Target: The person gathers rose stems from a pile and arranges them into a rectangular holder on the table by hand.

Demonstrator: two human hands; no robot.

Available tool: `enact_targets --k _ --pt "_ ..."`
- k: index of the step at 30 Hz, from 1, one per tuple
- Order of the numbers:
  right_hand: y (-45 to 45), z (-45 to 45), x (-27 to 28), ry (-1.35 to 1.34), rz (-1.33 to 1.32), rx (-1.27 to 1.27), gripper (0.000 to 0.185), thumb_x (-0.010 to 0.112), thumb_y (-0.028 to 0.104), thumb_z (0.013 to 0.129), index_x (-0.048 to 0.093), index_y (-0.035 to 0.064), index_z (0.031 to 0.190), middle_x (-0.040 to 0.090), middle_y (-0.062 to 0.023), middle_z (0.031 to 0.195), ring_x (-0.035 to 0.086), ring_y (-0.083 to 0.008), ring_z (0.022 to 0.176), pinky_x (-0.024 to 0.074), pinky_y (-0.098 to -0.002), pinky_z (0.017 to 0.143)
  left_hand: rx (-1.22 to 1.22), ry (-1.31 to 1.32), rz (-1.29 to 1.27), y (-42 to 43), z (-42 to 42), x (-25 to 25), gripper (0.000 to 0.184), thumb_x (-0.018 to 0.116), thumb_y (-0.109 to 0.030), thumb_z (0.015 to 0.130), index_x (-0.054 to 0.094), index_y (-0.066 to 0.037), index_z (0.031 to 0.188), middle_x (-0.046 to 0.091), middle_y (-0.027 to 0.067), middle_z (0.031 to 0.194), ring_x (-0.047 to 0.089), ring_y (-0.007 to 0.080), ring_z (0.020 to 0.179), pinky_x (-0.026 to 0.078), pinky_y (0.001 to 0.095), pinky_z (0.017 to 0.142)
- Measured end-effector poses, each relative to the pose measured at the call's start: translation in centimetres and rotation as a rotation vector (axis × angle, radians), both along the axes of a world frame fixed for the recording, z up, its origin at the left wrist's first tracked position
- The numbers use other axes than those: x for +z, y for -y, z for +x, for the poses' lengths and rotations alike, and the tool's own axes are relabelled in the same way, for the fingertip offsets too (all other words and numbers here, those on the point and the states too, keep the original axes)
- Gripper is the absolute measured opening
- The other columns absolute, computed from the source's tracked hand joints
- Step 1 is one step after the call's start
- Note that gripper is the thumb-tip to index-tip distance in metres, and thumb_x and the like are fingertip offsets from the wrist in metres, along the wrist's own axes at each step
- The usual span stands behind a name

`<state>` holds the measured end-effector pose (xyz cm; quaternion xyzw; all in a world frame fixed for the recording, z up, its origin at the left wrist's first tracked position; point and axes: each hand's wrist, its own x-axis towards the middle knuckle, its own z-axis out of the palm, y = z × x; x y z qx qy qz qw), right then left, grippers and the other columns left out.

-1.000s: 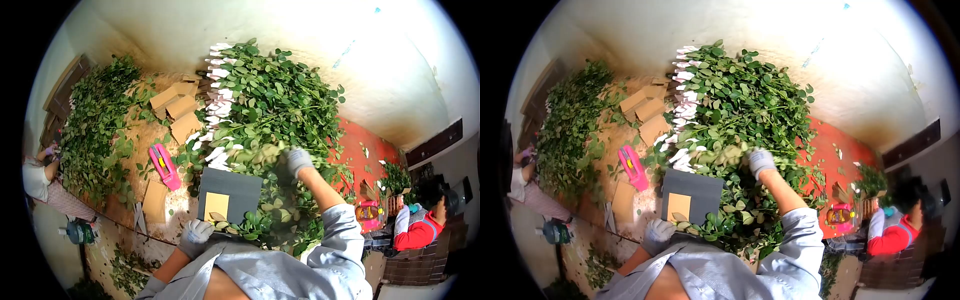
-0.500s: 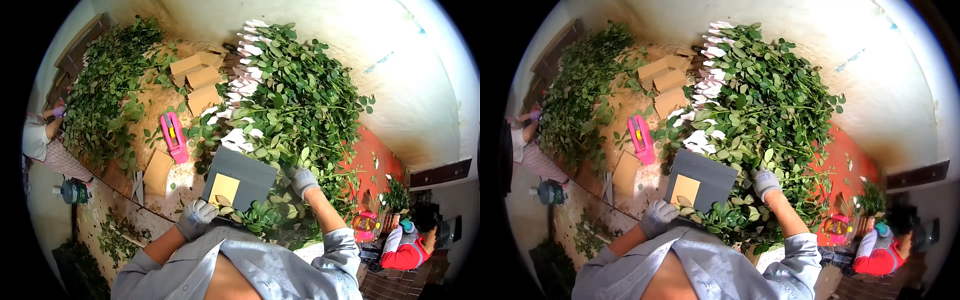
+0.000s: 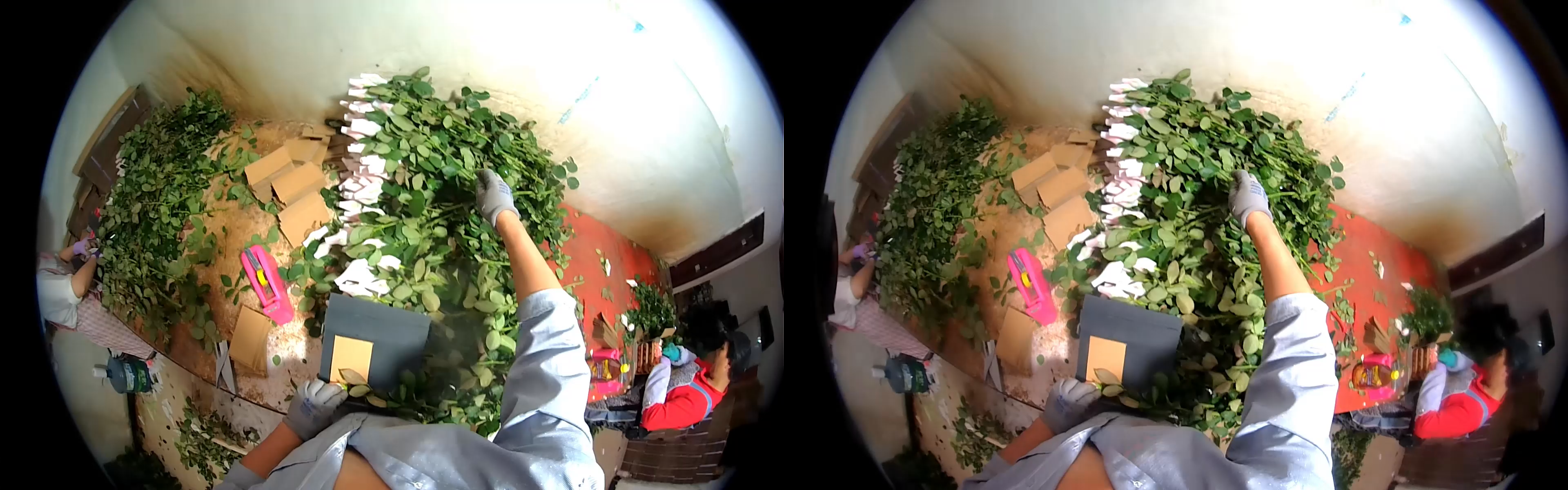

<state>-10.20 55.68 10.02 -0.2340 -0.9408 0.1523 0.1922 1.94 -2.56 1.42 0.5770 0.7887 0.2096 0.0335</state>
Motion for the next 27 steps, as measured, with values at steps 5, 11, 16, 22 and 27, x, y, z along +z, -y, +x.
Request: enact_targets --k 5,11,16,22,27 --pt "-1.0 -4.8 -2.2 0.173 -0.088 -0.129 0.049 0.053 0.018 0.093 0.051 0.0059 0.141 0.058 -0.026 0.137 0.054 -0.0422 0.13 0.0449 -0.0459 0.109 0.021 -0.008 -0.025 0.2 0.0 -0.5 0.024 0.068 -0.021 0.083 0.072 -0.016 0.106 0.065 -0.0025 0.104 0.06 0.0219 0.088 0.049 0.0395 0.073" --pt "1.8 -5.2 -0.8 0.411 0.054 -0.134 0.05 0.059 0.026 0.093 0.052 0.0094 0.14 0.056 -0.0229 0.14 0.056 -0.0405 0.128 0.0464 -0.0463 0.108 -0.01 -0.008 -0.024 0.4 -0.3 -0.7 0.026 0.069 -0.022 0.082 0.072 -0.018 0.107 0.064 -0.0033 0.106 0.06 0.0206 0.089 0.049 0.039 0.074" --pt "-0.4 -5.7 -1.0 0.29 0.151 -0.184 0.038 0.064 0.031 0.092 0.063 0.0108 0.124 0.059 -0.0158 0.134 0.056 -0.0378 0.124 0.0494 -0.0474 0.102 -0.033 -0.043 -0.042 0.7 0.1 -1.6 0.028 0.07 -0.026 0.081 0.071 -0.018 0.108 0.063 -0.0039 0.108 0.059 0.0195 0.091 0.047 0.0388 0.074" --pt "-0.8 -7.1 -1.2 0.14 0.141 -0.225 0.045 0.058 0.023 0.094 0.054 0.0134 0.138 0.057 -0.0148 0.138 0.05 -0.034 0.132 0.0429 -0.0493 0.107 0.001 -0.009 -0.085 0.6 0.2 -0.9 0.027 0.067 -0.022 0.083 0.073 -0.018 0.11 0.066 -0.0033 0.112 0.061 0.0209 0.089 0.048 0.0401 0.078" --pt "1.2 -8.2 -0.7 0.596 -0.069 -0.207 0.057 0.057 0.032 0.093 0.047 0.0127 0.146 0.051 -0.0125 0.151 0.046 -0.0312 0.142 0.0356 -0.0551 0.113 -0.022 -0.005 -0.061 0.5 -0.1 -0.6 0.025 0.067 -0.021 0.083 0.073 -0.018 0.108 0.066 -0.0024 0.111 0.061 0.0213 0.089 0.048 0.04 0.077"
